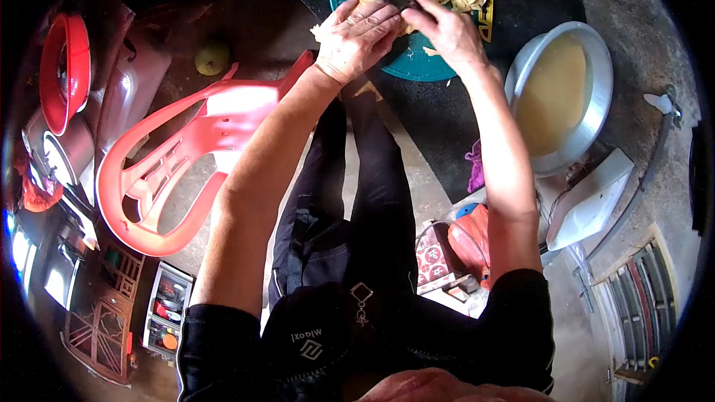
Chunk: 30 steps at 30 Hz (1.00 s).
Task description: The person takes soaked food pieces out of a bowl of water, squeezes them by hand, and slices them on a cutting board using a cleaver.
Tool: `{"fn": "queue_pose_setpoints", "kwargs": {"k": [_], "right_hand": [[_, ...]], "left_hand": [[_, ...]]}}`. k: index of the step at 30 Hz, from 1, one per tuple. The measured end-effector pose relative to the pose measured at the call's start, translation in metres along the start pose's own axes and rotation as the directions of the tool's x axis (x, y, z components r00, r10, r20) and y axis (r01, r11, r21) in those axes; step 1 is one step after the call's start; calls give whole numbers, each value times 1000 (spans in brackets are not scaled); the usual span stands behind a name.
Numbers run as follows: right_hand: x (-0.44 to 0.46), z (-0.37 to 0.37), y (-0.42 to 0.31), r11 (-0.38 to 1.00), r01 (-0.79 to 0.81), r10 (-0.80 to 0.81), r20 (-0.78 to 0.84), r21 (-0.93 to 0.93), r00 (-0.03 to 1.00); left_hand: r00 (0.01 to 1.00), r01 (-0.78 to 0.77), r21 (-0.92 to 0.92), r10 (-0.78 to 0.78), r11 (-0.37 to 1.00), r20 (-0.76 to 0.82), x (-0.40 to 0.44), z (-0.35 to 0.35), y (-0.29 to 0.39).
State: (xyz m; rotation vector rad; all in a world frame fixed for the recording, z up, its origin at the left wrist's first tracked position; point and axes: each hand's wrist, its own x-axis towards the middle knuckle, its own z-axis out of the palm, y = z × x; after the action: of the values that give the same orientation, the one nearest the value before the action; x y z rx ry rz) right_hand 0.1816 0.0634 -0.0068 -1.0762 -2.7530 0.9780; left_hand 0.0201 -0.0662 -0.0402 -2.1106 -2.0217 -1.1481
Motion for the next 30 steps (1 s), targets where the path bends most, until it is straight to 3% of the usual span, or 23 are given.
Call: {"fn": "queue_pose_setpoints", "kwargs": {"k": [2,3,5,6,9,11,15,18,22,26,30], "right_hand": [[-1,-32,-26,887,-432,416,125,164,901],[-8,-38,-35,841,-474,490,4,262,872],[-26,-29,-24,843,-475,487,13,252,873],[-39,-29,-35,900,-362,370,15,242,929],[-90,-16,-56,922,-387,385,105,0,917],[-119,6,-60,941,-329,331,6,-78,944],[-124,13,-57,943,-330,330,-17,-47,944],[-84,20,-55,951,-281,279,-31,-130,960],[-60,36,-45,980,-170,155,-133,-107,979],[-93,21,-54,946,-267,252,-104,-185,962],[-108,27,-43,947,-310,302,-93,-86,949]], "left_hand": [[1000,-7,2,7,1000,-9,1,-1,1],[1000,-11,3,11,1000,-15,3,-1,1],[999,-49,15,49,999,-2,3,-4,2],[997,-75,32,74,997,14,3,-6,2],[983,-114,-49,119,992,138,-3,-5,2],[984,-104,-86,116,991,139,-8,-2,-2],[990,-77,-56,83,995,113,-3,-2,2],[991,-98,-56,103,994,89,-4,-1,1],[983,-34,13,31,999,182,-15,5,-3],[992,-54,-56,60,997,111,-8,1,-1],[992,-45,-40,49,998,120,-11,4,-2]]}}
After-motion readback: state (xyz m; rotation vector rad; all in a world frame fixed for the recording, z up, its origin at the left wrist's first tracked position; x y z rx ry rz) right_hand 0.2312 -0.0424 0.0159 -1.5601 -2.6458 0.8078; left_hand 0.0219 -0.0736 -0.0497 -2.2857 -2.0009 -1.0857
